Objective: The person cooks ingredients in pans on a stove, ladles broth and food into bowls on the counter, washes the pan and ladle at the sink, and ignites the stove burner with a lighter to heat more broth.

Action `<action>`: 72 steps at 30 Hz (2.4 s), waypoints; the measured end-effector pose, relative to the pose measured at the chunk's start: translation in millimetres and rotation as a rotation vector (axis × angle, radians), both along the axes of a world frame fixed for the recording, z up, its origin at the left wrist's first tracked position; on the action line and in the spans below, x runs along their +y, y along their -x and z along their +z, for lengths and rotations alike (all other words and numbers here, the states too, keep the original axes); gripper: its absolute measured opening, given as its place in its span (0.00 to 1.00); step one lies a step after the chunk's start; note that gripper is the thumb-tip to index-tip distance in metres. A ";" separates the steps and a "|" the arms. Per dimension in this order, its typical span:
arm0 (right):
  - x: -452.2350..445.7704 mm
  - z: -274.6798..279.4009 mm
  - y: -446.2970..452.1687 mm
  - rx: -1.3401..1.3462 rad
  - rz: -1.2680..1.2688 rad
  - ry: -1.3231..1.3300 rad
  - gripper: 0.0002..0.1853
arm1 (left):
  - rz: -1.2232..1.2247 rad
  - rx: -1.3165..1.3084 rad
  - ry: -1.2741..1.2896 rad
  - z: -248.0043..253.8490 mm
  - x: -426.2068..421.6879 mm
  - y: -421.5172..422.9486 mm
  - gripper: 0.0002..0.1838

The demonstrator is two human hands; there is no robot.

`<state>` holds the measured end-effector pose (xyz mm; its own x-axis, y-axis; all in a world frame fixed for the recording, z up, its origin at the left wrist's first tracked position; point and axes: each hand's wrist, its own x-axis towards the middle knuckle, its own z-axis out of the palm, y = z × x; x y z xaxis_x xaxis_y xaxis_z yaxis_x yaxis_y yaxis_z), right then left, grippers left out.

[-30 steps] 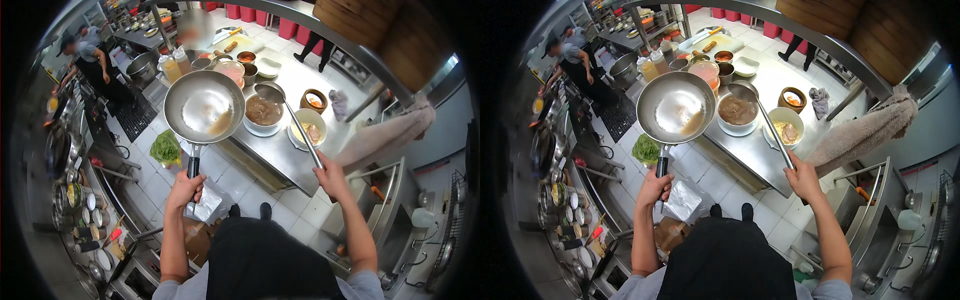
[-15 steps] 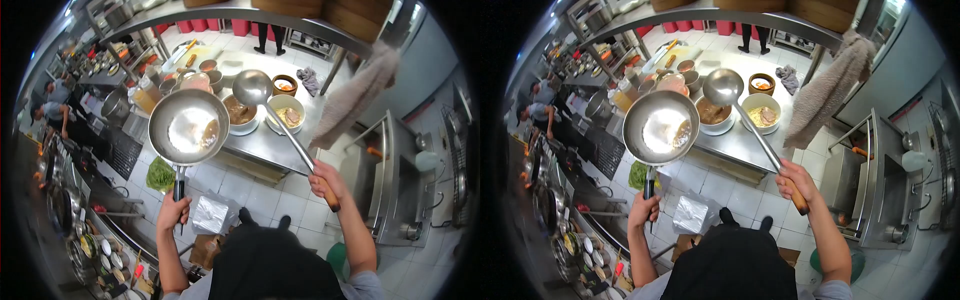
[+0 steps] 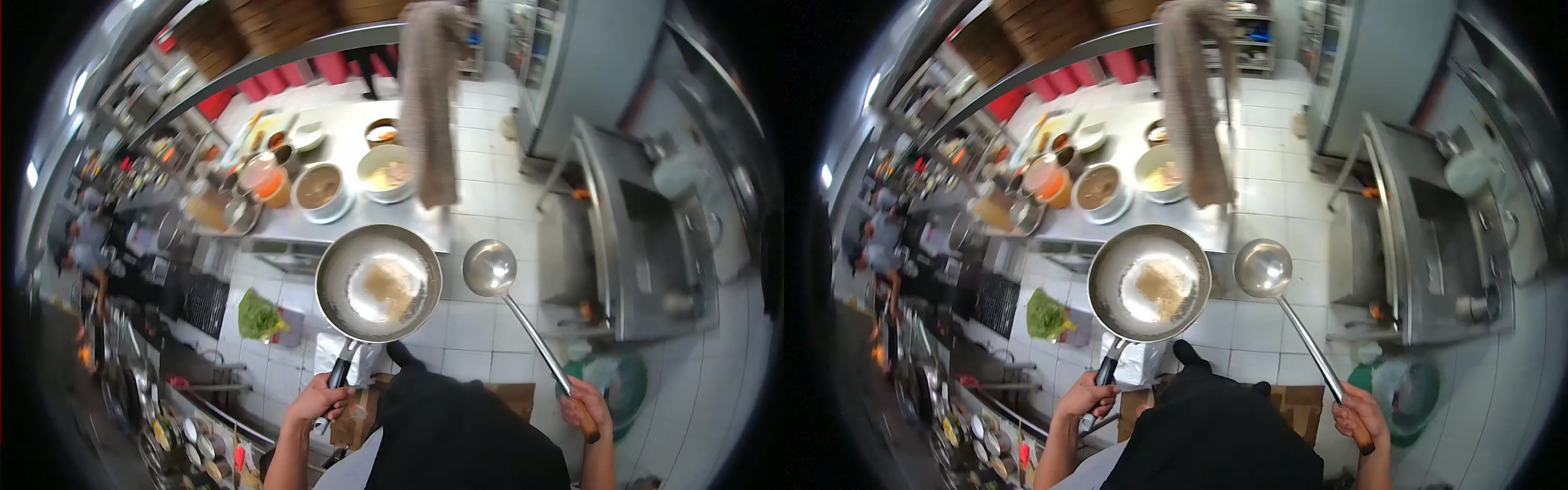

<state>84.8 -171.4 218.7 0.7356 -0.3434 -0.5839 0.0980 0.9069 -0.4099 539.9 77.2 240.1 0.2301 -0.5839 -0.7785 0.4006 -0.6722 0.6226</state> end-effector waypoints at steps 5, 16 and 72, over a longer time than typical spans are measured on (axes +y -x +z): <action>54.2 24.2 103.9 0.303 -0.284 0.173 0.23 | -0.306 0.058 0.058 -24.0 -97.2 72.1 0.13; 67.2 52.5 184.3 0.484 -0.858 0.514 0.29 | -1.042 -0.405 0.486 -29.5 -429.3 264.9 0.19; -304.8 -56.2 275.3 1.853 0.043 0.888 0.28 | -1.585 -0.254 0.515 -127.5 -806.4 430.2 0.15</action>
